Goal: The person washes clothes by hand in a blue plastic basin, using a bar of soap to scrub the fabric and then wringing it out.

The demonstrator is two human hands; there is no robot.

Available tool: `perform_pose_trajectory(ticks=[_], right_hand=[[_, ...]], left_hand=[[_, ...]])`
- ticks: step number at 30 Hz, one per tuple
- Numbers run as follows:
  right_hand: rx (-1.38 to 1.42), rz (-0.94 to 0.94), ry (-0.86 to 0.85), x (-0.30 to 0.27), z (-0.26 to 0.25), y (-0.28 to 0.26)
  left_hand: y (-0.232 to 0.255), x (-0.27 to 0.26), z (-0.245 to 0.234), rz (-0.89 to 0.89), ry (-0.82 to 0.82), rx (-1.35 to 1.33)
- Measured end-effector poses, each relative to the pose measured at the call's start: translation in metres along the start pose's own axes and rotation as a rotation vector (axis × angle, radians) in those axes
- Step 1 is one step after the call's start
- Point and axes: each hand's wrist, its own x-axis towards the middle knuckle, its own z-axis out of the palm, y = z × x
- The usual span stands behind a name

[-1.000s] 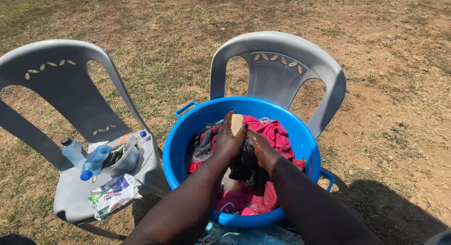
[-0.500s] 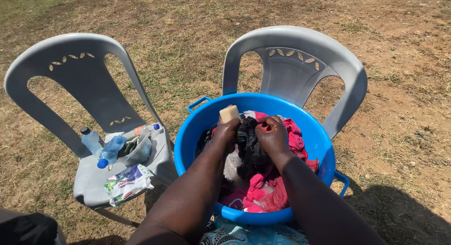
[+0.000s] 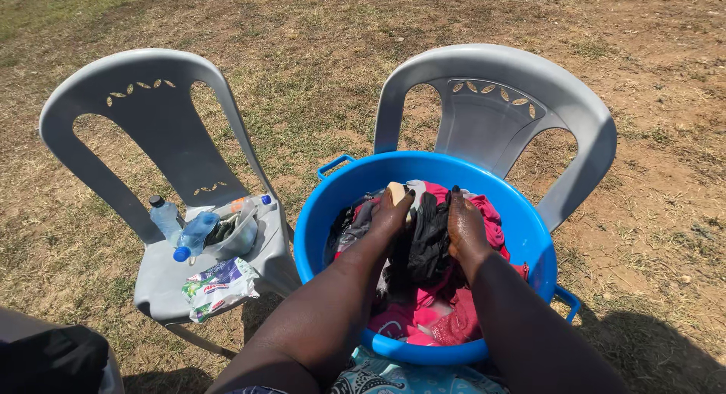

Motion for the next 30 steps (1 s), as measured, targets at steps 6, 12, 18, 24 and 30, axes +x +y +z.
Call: perform_pose_trajectory(ticks=[6, 12, 18, 24, 30], right_hand=[[0.641, -0.142, -0.332, -0.002, -0.003, -0.002], [0.110, 0.083, -0.446, -0.021, -0.007, -0.017], [0.426, 0.383, -0.481, -0.008, 0.015, -0.004], [0.710, 0.426, -0.380, 0.008, -0.003, -0.004], [0.513, 0.001, -0.287, -0.010, 0.009, -0.004]], left_hand=[[0.006, -0.032, 0.005, 0.704, -0.079, -0.050], [0.032, -0.028, -0.018, 0.689, 0.205, -0.534], [0.048, -0.095, 0.010, 1.133, 0.094, 0.088], [0.058, -0.107, 0.021, 1.229, -0.027, 0.237], [-0.033, 0.037, 0.034, 0.137, 0.128, 0.105]])
